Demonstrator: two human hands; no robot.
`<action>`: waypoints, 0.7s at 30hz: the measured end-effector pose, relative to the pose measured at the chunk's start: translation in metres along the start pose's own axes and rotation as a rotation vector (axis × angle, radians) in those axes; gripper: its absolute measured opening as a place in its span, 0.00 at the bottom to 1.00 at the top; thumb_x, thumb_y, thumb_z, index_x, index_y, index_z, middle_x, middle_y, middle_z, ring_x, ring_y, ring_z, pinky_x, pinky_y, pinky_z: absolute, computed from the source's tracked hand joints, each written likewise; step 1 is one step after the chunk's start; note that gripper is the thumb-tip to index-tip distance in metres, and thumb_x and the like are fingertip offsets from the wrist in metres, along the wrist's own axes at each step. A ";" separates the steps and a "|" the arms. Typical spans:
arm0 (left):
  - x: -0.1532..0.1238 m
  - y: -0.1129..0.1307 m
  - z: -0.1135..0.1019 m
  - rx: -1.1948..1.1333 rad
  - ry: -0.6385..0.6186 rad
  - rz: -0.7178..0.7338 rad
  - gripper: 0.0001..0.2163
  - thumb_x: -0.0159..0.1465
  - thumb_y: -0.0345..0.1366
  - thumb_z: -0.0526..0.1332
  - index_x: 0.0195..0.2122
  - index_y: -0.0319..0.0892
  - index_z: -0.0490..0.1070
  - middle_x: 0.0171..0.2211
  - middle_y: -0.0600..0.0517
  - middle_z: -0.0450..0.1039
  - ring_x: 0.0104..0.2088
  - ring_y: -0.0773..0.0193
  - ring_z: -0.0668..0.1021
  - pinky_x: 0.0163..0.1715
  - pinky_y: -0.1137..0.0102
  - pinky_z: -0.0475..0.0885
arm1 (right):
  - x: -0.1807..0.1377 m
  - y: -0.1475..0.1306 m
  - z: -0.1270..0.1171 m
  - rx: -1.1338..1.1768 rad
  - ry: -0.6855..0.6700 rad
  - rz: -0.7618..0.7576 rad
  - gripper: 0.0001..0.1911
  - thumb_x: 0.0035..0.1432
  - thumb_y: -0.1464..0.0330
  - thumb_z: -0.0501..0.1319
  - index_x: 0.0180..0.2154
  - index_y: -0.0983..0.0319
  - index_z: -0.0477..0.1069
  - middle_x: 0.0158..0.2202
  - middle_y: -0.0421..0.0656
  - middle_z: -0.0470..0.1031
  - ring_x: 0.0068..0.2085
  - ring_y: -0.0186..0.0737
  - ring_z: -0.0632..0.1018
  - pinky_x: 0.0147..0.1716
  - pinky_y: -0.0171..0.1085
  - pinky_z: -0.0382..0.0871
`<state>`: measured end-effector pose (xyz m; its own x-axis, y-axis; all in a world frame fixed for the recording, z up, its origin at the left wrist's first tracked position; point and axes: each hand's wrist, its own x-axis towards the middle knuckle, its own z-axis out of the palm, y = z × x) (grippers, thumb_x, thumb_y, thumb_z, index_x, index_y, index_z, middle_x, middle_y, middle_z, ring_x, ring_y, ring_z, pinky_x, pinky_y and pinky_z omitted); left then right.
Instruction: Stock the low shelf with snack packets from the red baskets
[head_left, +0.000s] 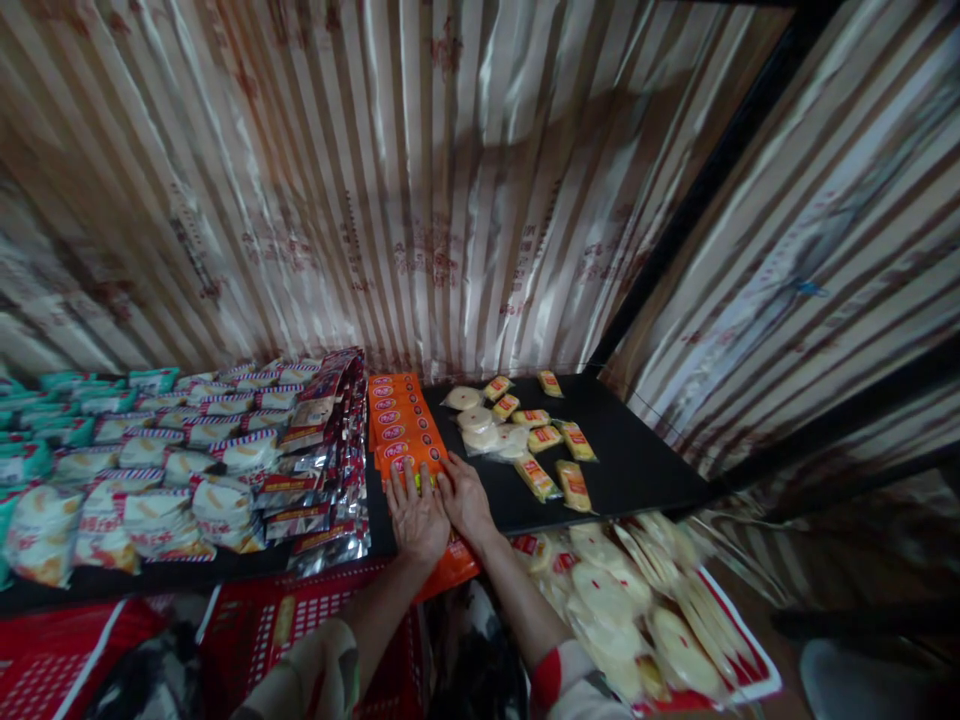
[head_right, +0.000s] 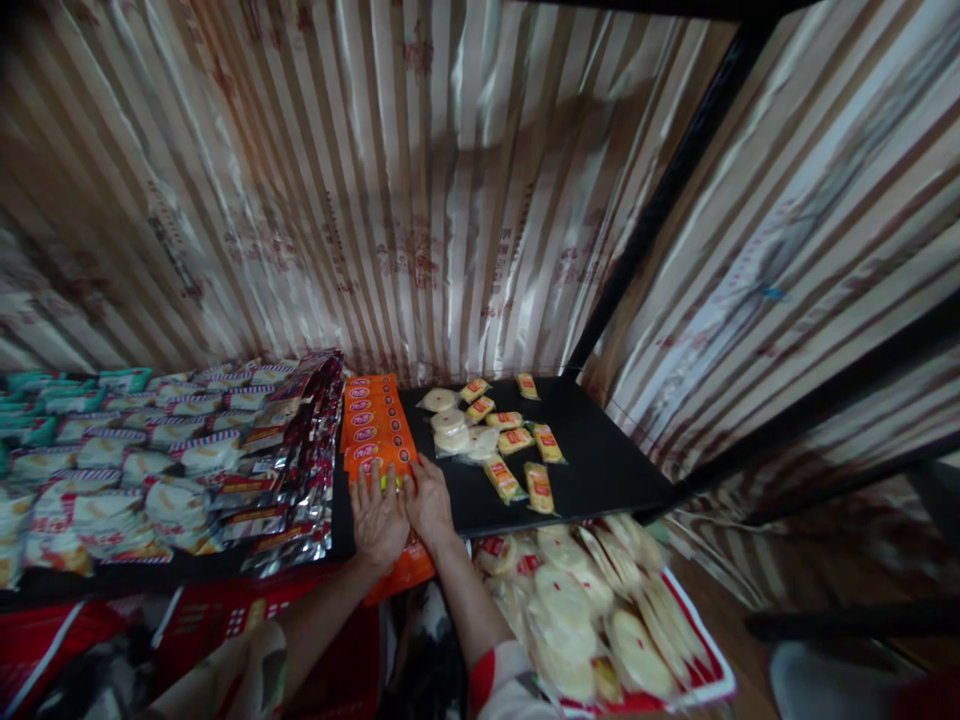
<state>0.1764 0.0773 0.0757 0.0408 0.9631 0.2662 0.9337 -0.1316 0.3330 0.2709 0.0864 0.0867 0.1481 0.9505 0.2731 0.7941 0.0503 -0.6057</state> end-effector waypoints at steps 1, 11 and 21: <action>0.000 0.000 -0.001 -0.001 -0.003 -0.001 0.22 0.62 0.38 0.49 0.58 0.41 0.59 0.62 0.45 0.54 0.63 0.49 0.49 0.60 0.49 0.49 | 0.001 0.001 0.000 0.012 -0.006 0.005 0.20 0.58 0.68 0.50 0.49 0.67 0.70 0.51 0.52 0.69 0.54 0.44 0.68 0.54 0.41 0.61; 0.004 -0.006 -0.012 -0.023 -0.061 0.011 0.22 0.62 0.39 0.48 0.58 0.43 0.59 0.62 0.47 0.53 0.63 0.52 0.51 0.61 0.52 0.48 | -0.001 -0.006 0.005 0.011 0.013 0.069 0.19 0.55 0.71 0.52 0.47 0.67 0.72 0.51 0.51 0.71 0.54 0.43 0.69 0.54 0.41 0.62; 0.003 -0.014 -0.013 -0.008 -0.090 0.031 0.23 0.62 0.37 0.49 0.60 0.43 0.56 0.63 0.48 0.51 0.63 0.51 0.49 0.61 0.54 0.48 | 0.002 -0.017 0.003 -0.056 -0.026 0.043 0.20 0.57 0.68 0.51 0.48 0.71 0.70 0.51 0.55 0.69 0.54 0.45 0.68 0.55 0.41 0.60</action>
<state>0.1582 0.0791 0.0838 0.1018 0.9757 0.1942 0.9286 -0.1632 0.3333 0.2555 0.0882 0.0952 0.1677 0.9592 0.2277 0.8190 -0.0070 -0.5738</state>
